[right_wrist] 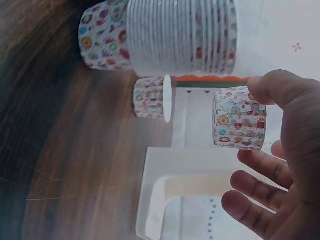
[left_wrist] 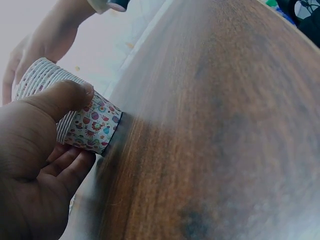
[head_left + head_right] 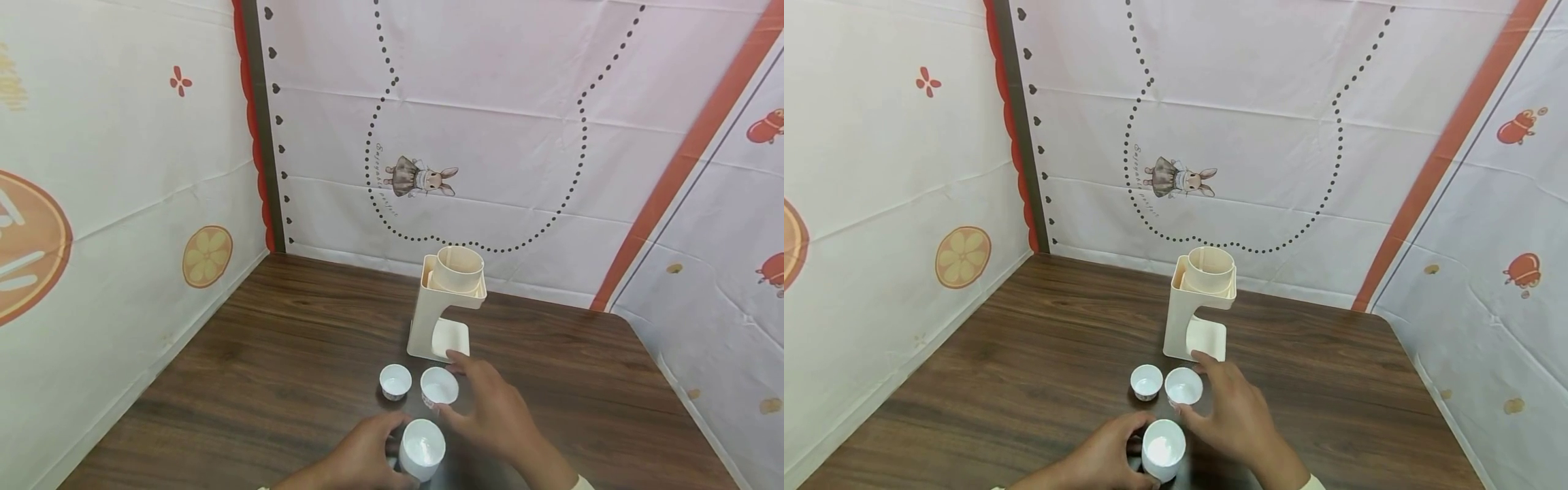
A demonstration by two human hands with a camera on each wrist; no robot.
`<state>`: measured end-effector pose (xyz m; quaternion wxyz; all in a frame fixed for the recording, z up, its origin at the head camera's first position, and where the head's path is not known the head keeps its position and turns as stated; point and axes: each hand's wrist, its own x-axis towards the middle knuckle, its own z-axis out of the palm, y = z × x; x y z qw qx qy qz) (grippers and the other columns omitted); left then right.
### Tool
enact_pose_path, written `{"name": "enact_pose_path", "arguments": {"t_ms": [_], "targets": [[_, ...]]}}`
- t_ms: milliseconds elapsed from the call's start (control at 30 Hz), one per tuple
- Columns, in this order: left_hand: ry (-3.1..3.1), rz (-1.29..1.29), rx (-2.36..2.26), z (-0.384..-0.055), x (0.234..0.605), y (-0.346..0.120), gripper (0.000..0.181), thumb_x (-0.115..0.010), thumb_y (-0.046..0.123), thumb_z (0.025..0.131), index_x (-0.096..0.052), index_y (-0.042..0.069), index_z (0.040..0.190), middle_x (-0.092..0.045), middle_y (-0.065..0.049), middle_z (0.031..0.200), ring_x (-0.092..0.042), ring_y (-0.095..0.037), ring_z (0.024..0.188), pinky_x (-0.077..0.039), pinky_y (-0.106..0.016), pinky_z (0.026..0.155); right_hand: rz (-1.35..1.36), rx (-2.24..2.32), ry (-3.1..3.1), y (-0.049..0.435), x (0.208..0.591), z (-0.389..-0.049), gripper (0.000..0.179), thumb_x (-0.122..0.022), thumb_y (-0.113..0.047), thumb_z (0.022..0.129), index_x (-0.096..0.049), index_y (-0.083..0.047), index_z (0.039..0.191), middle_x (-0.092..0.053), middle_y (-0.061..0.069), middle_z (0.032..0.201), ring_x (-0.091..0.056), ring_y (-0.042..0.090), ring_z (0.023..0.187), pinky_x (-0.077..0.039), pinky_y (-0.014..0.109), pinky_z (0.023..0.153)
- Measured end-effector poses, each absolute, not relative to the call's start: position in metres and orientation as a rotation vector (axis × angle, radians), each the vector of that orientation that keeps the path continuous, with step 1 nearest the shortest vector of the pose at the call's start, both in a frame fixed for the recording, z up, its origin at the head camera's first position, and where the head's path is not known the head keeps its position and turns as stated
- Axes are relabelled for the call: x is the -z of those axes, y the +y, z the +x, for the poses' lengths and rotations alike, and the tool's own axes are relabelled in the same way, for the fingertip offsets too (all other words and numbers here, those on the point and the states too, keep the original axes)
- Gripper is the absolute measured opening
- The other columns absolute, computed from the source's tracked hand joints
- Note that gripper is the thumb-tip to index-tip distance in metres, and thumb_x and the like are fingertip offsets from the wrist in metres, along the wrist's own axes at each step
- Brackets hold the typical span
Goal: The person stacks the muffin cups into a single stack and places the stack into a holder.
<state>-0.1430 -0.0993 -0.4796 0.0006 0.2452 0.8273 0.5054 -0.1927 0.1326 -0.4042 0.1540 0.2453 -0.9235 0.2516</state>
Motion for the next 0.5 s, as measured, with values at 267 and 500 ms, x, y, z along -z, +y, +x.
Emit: {"name": "enact_pose_path", "arguments": {"t_ms": [267, 500], "targets": [[2.607, 0.768, -1.583, -0.143, 0.479, -0.100, 0.057, -0.097, 0.021, 0.065, -0.066, 0.016, 0.114, -0.064, 0.020, 0.100, -0.061, 0.001, 0.092, -0.053, -0.023, 0.083, 0.789, -0.674, -2.581, 0.135, 0.396, -0.180, 0.085, -0.093, -0.042, 0.069, -0.055, -0.027, 0.143, -0.064, -0.014, 0.116, -0.063, 0.011, 0.108, -0.055, 0.040, 0.074], [2.598, 0.767, -1.573, -0.143, 0.478, -0.100, 0.058, -0.097, 0.021, 0.066, -0.066, 0.015, 0.114, -0.064, 0.020, 0.101, -0.061, 0.001, 0.093, -0.053, -0.022, 0.083, 0.840, -0.666, -2.540, 0.137, 0.392, -0.172, 0.087, -0.094, -0.041, 0.068, -0.053, -0.031, 0.144, -0.064, -0.017, 0.116, -0.062, 0.006, 0.106, -0.055, 0.037, 0.072]]}}
